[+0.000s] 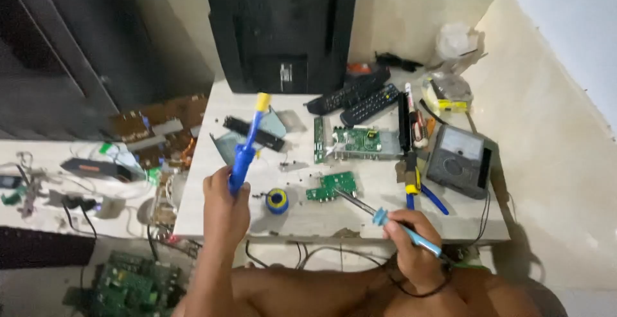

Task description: Desoldering electronic components from a circuit board using a soldering iron and a desoldering pump.

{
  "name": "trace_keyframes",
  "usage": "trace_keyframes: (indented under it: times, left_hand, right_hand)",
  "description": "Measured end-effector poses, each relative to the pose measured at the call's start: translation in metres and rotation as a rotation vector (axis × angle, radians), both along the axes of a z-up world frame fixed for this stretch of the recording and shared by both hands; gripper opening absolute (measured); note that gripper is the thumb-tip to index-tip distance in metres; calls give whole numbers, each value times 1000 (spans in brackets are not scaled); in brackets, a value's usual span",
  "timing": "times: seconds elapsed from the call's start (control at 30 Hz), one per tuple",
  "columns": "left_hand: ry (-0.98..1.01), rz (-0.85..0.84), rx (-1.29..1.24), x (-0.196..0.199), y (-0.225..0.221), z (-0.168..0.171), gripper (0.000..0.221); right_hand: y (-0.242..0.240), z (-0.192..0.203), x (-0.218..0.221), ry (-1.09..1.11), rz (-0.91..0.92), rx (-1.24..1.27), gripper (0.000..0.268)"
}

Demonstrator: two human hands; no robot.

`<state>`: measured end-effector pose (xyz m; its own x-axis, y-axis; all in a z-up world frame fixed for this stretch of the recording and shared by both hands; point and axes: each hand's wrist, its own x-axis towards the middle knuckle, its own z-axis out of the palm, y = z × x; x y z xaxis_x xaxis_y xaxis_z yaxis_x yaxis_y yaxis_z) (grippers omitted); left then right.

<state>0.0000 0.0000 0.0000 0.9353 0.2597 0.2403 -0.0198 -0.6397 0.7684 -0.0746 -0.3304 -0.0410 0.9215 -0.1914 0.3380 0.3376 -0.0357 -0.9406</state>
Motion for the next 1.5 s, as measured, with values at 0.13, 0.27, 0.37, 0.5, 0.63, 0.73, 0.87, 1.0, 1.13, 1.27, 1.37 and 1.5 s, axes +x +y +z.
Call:
trace_keyframes:
  times: [0.13, 0.27, 0.37, 0.5, 0.63, 0.73, 0.87, 1.0, 1.13, 1.27, 1.37, 1.5]
  left_hand:
    - [-42, -89, -691, -13, -6, 26, 50]
    - [-92, -187, -814, -25, -25, 24, 33]
    - [64, -302, -748, -26, -38, 10, 30]
    - [285, -487, -412, -41, -67, 17, 38]
    - [359, -488, -304, -52, -76, 24, 54]
    - [260, -456, -274, -55, -73, 27, 41]
    - [323, -616, 54, -54, -80, 38, 65]
    - [553, -931, 478, -68, -106, 57, 88]
    - [499, -995, 393, -75, -131, 56, 86]
    - [507, -1085, 484, -75, -155, 65, 91]
    - [538, -1147, 497, -65, -157, 52, 92]
    - [550, -1096, 434, -50, -147, 52, 86]
  right_hand:
    - [-11, 0, -1, 37, -80, 9, 15]
    - [-15, 1, -4, -59, -77, -25, 15]
    - [-14, 7, -3, -8, -108, 19, 15]
    - [-14, 20, -4, -46, -113, -45, 15]
    - [-21, 20, -6, -105, -91, -41, 14]
    - [-27, 19, -8, -115, -114, -13, 15]
    - [-45, 24, -8, -149, -136, 261, 15]
    - [-53, 35, -6, -268, 88, 546, 17]
    - [-36, 36, -11, -271, 256, 473, 20]
    - [-19, 27, -23, -108, 267, 449, 24]
    - [-8, 28, -13, -64, 285, 382, 22]
    - [-3, 18, 10, -111, 228, 347, 22]
